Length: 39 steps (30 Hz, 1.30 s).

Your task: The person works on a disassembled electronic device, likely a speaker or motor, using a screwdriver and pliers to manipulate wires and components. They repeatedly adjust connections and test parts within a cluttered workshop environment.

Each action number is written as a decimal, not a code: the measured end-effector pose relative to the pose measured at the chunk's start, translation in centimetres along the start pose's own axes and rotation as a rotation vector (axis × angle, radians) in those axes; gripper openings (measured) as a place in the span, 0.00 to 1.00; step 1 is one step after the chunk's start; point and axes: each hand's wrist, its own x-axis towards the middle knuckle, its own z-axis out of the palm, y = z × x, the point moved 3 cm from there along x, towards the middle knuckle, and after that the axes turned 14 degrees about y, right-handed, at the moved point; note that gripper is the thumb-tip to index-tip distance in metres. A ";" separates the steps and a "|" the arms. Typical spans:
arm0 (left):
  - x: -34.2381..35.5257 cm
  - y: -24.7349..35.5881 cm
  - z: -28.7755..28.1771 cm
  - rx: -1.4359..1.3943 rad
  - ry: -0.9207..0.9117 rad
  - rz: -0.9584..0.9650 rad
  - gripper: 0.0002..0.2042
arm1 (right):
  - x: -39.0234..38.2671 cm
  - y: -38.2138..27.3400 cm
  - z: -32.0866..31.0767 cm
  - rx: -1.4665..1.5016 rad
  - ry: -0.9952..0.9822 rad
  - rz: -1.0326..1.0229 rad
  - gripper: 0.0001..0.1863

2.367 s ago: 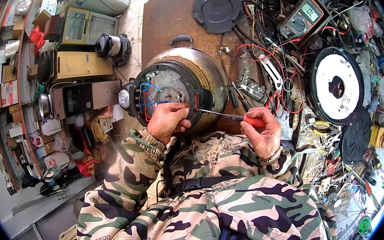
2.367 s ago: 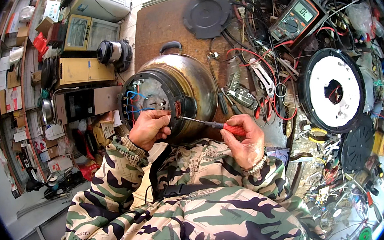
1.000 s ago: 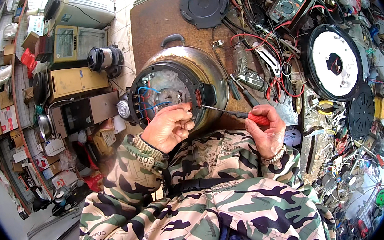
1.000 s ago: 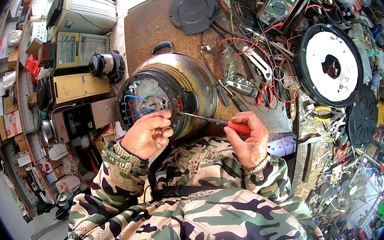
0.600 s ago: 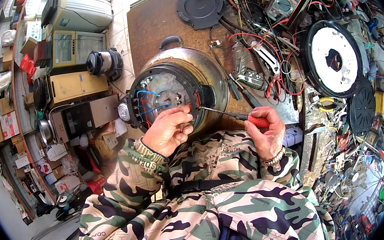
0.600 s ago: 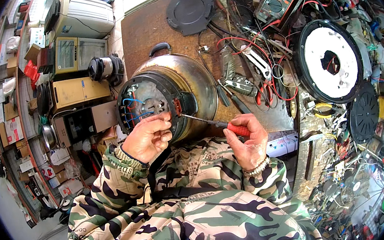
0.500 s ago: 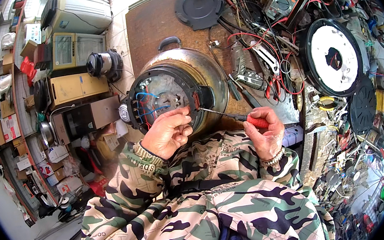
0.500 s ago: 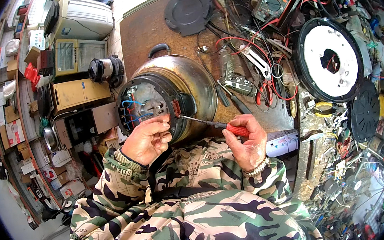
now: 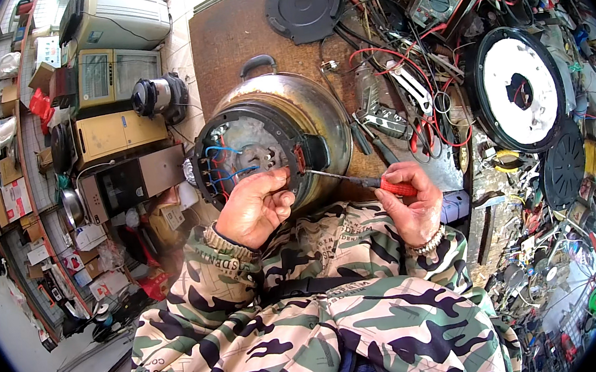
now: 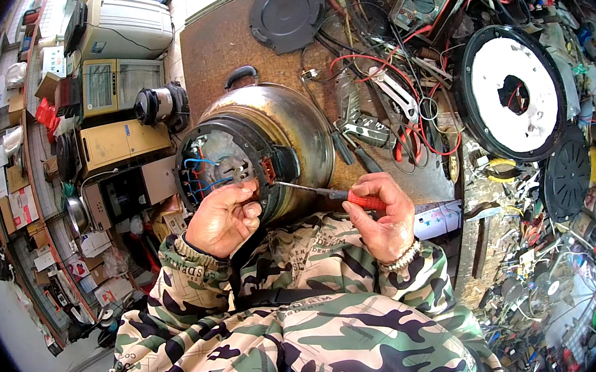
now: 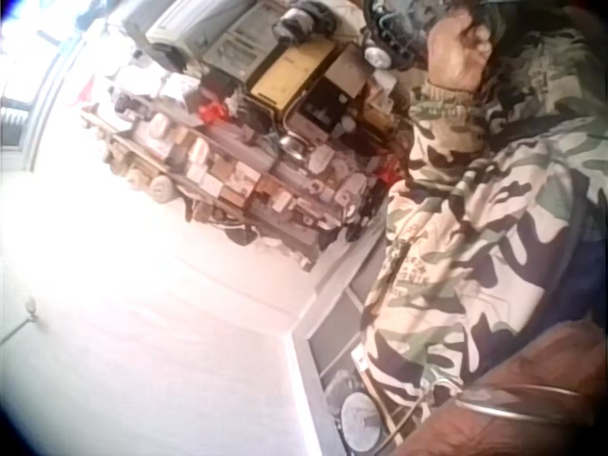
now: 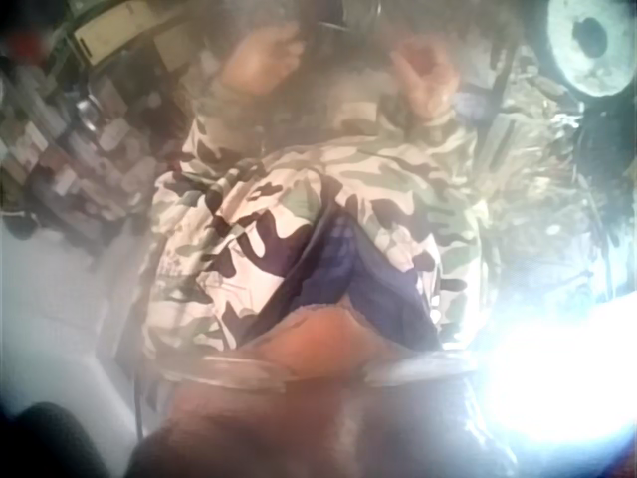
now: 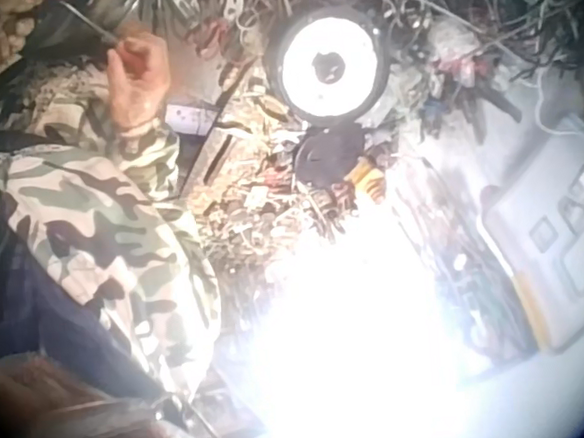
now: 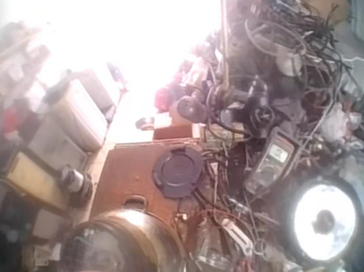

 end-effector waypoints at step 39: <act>-0.6 0.3 -0.8 -0.052 -0.146 -0.089 0.14 | 0.8 -0.5 0.1 -0.048 -0.004 0.052 0.13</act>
